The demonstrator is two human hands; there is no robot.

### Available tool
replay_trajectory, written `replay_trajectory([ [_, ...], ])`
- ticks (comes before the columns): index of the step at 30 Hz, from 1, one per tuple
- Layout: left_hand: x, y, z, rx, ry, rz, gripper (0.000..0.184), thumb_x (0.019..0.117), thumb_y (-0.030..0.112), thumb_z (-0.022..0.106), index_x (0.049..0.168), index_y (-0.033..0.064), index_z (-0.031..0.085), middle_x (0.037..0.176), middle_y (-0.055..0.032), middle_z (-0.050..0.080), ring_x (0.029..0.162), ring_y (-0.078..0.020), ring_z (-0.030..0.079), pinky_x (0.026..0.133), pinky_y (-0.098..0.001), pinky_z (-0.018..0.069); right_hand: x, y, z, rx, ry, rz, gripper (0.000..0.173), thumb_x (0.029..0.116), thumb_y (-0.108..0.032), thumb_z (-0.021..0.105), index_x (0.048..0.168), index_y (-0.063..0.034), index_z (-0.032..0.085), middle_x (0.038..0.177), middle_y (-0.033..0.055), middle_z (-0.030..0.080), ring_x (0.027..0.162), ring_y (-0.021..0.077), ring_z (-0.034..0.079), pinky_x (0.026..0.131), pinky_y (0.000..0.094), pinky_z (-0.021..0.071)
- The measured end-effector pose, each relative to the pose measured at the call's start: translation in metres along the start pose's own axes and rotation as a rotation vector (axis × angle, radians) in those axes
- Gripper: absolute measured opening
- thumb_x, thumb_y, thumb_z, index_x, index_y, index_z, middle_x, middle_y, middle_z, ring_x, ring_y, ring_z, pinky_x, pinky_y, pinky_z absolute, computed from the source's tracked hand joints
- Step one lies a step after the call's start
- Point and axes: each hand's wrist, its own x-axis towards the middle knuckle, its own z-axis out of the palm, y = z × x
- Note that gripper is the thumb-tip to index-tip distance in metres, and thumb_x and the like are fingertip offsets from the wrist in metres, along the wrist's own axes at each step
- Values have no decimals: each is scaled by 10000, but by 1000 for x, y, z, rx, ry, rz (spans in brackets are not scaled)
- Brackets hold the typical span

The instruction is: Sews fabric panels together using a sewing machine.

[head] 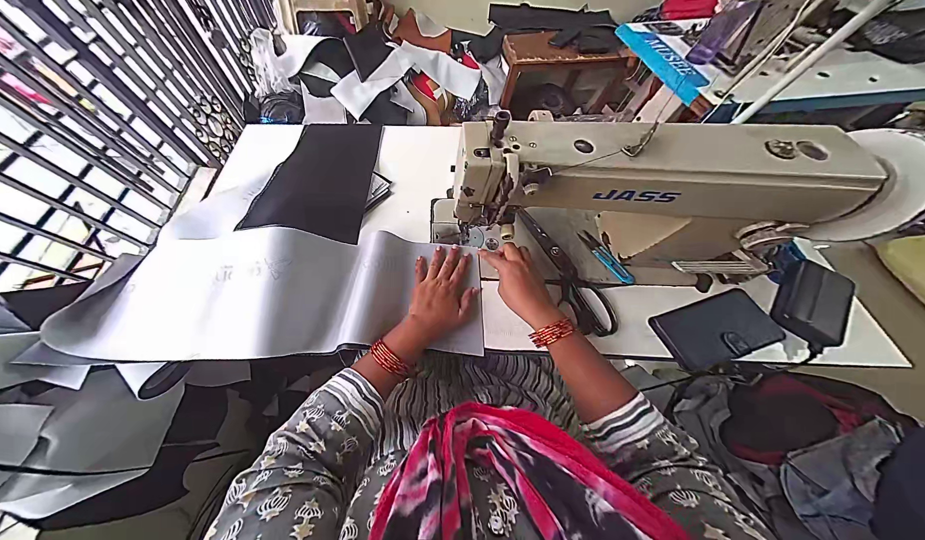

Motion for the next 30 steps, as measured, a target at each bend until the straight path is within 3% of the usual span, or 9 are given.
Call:
replay_trajectory([
  [7,6,-2,3,-3,14,-38,664,1068,481,305,1634,134,278,1722,-91,179,1598,-323,94,1238,-636,46,12,-1,3,-30,-12,-19,596,895,151,561,1377,-182,672,1231,278,625,1142,469,587,909,581,490],
  [14,6,-2,2,-5,37,-41,693,1064,479,313,1623,72,281,1714,-103,204,1595,-326,116,1232,-644,66,14,0,8,-40,7,0,628,895,148,556,1395,-218,661,1189,261,631,1109,466,588,883,581,490],
  [25,8,-1,-3,-13,3,-60,697,1063,479,315,1630,77,259,1725,-87,167,1598,-330,88,1216,-679,65,14,1,10,-49,-14,3,663,894,155,546,1431,-224,630,1196,262,620,1124,467,571,896,583,476],
  [30,12,-4,2,-15,86,-27,689,1053,461,362,1609,56,315,1708,-108,226,1586,-354,147,1199,-699,104,15,2,13,-42,11,-5,666,878,161,565,1431,-204,630,1173,268,626,1102,474,578,865,586,485],
])
